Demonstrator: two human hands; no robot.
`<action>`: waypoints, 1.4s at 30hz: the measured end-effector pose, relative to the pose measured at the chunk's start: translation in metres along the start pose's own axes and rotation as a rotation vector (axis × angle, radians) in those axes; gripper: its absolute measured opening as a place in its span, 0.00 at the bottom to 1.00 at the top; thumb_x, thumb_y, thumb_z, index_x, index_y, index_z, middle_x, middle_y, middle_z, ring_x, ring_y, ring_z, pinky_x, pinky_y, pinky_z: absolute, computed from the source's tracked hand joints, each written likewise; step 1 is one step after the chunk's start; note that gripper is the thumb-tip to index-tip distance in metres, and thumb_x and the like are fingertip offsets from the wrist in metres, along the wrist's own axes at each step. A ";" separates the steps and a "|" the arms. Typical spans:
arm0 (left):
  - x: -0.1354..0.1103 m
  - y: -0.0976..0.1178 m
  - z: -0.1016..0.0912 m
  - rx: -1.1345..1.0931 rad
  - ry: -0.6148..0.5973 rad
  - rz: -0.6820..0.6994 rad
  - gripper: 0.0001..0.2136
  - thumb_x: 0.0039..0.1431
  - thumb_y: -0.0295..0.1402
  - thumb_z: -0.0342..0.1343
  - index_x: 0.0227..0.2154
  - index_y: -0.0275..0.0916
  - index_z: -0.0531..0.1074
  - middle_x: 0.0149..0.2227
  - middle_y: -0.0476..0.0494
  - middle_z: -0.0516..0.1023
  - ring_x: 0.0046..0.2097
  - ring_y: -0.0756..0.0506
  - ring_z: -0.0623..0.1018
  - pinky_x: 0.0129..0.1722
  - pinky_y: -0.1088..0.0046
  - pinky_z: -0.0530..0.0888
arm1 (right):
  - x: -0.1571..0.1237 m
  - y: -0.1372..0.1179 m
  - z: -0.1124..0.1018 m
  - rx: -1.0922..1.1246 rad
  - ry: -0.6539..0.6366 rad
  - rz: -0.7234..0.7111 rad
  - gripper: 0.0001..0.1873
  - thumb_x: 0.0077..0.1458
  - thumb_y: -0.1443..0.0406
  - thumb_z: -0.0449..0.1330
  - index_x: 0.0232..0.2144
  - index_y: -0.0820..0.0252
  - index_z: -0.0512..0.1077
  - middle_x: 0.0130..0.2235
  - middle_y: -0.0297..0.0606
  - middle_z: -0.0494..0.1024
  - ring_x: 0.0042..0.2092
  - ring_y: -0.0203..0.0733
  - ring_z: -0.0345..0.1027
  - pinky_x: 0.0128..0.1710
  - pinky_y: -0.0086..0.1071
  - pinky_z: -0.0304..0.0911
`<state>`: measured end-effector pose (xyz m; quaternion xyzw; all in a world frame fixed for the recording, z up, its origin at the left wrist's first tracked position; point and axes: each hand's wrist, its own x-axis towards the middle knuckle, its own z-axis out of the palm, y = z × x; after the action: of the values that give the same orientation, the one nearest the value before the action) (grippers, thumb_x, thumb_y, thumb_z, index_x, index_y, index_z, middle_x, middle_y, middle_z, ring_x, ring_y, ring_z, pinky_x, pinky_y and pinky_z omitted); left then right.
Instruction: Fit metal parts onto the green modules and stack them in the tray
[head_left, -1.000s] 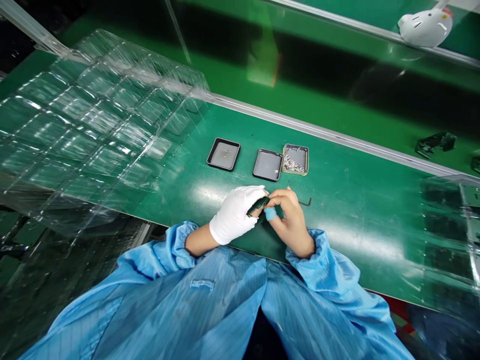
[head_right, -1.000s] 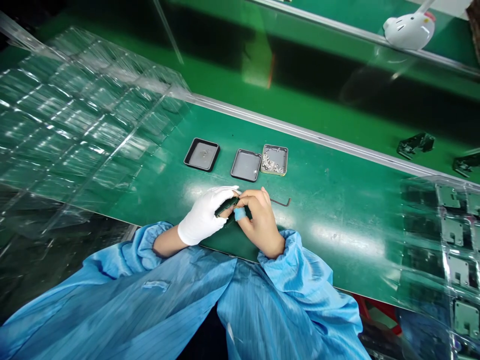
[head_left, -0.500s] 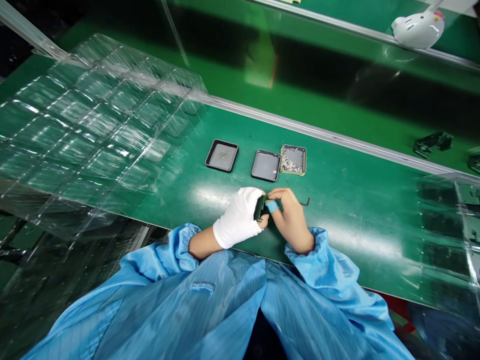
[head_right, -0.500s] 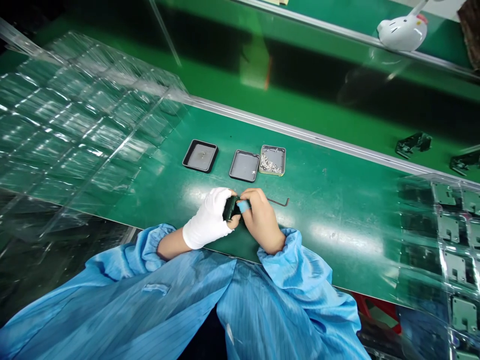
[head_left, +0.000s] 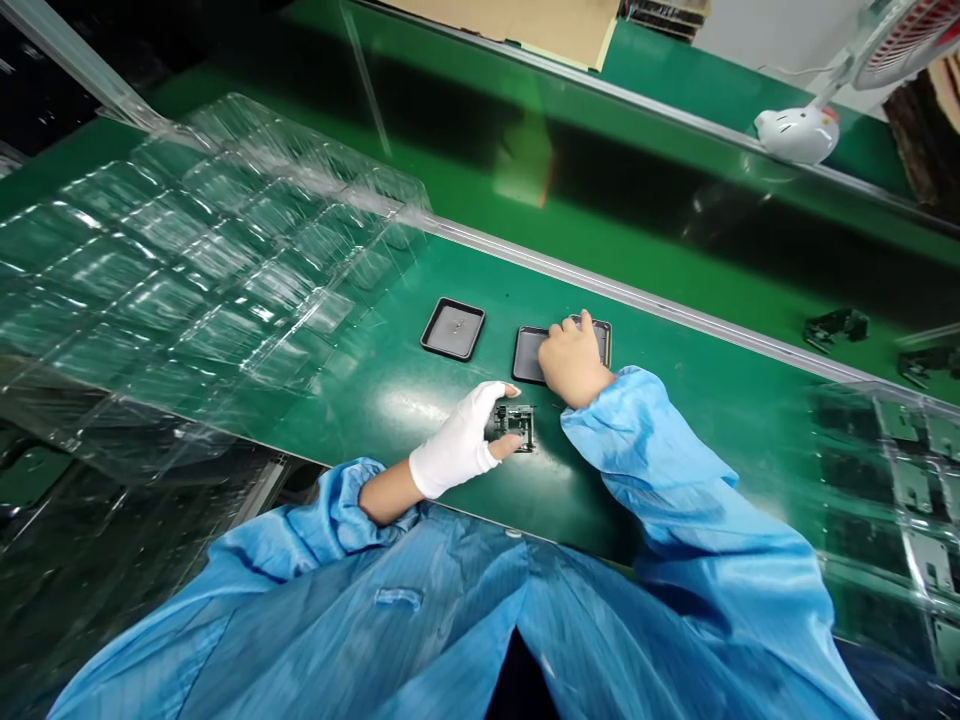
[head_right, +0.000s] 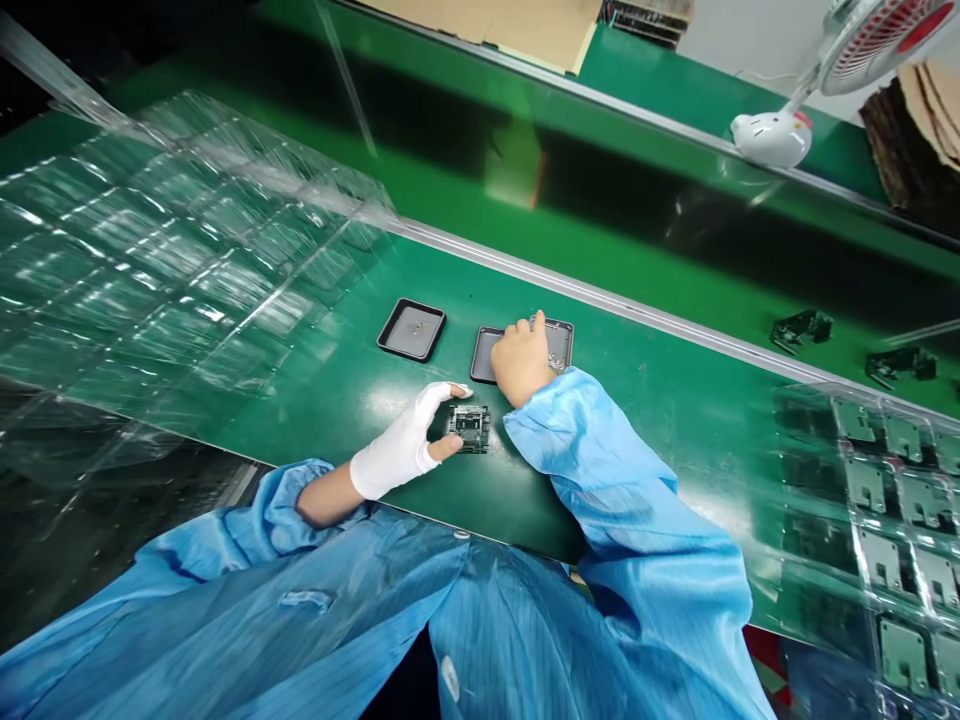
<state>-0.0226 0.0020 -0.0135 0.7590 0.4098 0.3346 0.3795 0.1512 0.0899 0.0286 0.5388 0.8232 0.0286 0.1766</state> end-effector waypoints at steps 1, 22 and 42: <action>0.005 -0.001 -0.005 0.037 0.000 0.011 0.16 0.60 0.36 0.50 0.49 0.36 0.64 0.50 0.36 0.72 0.53 0.41 0.72 0.53 0.62 0.70 | 0.002 -0.003 0.000 -0.016 -0.025 -0.004 0.17 0.56 0.76 0.49 0.39 0.69 0.78 0.41 0.54 0.76 0.50 0.57 0.64 0.59 0.57 0.42; 0.046 0.004 -0.027 0.188 0.225 0.246 0.09 0.63 0.34 0.50 0.38 0.37 0.73 0.36 0.44 0.77 0.33 0.49 0.77 0.34 0.73 0.74 | -0.039 -0.002 0.009 1.979 0.094 -0.128 0.14 0.50 0.57 0.66 0.31 0.58 0.67 0.26 0.30 0.73 0.27 0.33 0.67 0.31 0.28 0.66; 0.004 0.029 -0.013 0.454 -0.037 0.550 0.21 0.68 0.35 0.39 0.20 0.38 0.66 0.18 0.49 0.66 0.21 0.50 0.66 0.23 0.72 0.59 | -0.110 -0.015 0.010 1.541 0.000 -0.318 0.07 0.58 0.61 0.59 0.32 0.59 0.71 0.31 0.34 0.74 0.30 0.35 0.67 0.30 0.28 0.64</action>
<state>-0.0204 -0.0013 0.0182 0.9118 0.2472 0.3108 0.1043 0.1806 -0.0161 0.0445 0.3849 0.6783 -0.5760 -0.2448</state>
